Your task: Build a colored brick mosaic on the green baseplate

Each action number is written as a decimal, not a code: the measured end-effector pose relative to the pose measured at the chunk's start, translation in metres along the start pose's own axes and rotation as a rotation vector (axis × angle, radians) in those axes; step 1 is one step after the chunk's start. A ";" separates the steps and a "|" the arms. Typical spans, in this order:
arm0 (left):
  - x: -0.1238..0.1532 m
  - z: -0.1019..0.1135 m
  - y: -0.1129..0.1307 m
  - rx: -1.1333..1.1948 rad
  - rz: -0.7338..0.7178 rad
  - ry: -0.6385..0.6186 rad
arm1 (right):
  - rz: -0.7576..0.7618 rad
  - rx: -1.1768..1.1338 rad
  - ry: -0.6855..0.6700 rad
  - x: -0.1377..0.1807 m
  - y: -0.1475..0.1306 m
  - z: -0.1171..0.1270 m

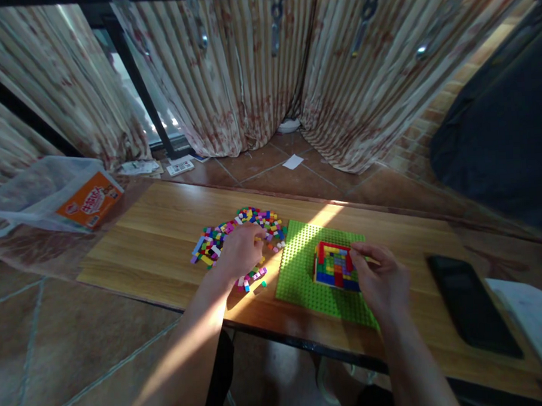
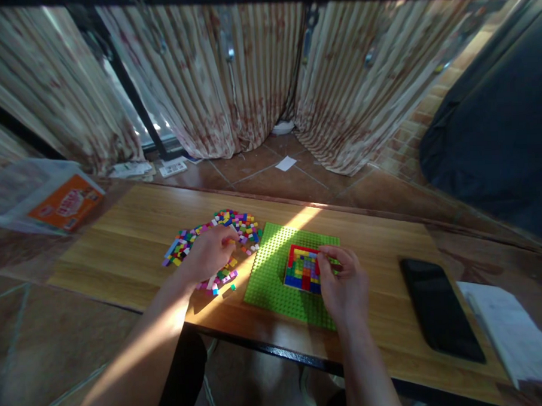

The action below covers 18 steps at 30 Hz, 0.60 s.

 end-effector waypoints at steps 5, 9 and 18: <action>0.019 0.000 0.011 0.123 -0.109 -0.447 | 0.024 0.017 -0.007 0.001 -0.001 0.000; 0.026 0.004 0.015 0.009 -0.045 -0.440 | 0.043 0.036 -0.005 0.001 -0.005 0.000; 0.019 -0.010 0.011 -0.163 -0.017 -0.312 | 0.084 0.084 -0.011 0.002 -0.007 -0.001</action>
Point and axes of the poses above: each hand's wrist, its own x-axis away from the middle knuckle, its own z-axis out of the back of the hand, y = z × x, the point moved 4 cm from there along -x, towards the middle knuckle, and after that the axes turned 12 degrees about -y, right-handed, at the moved point
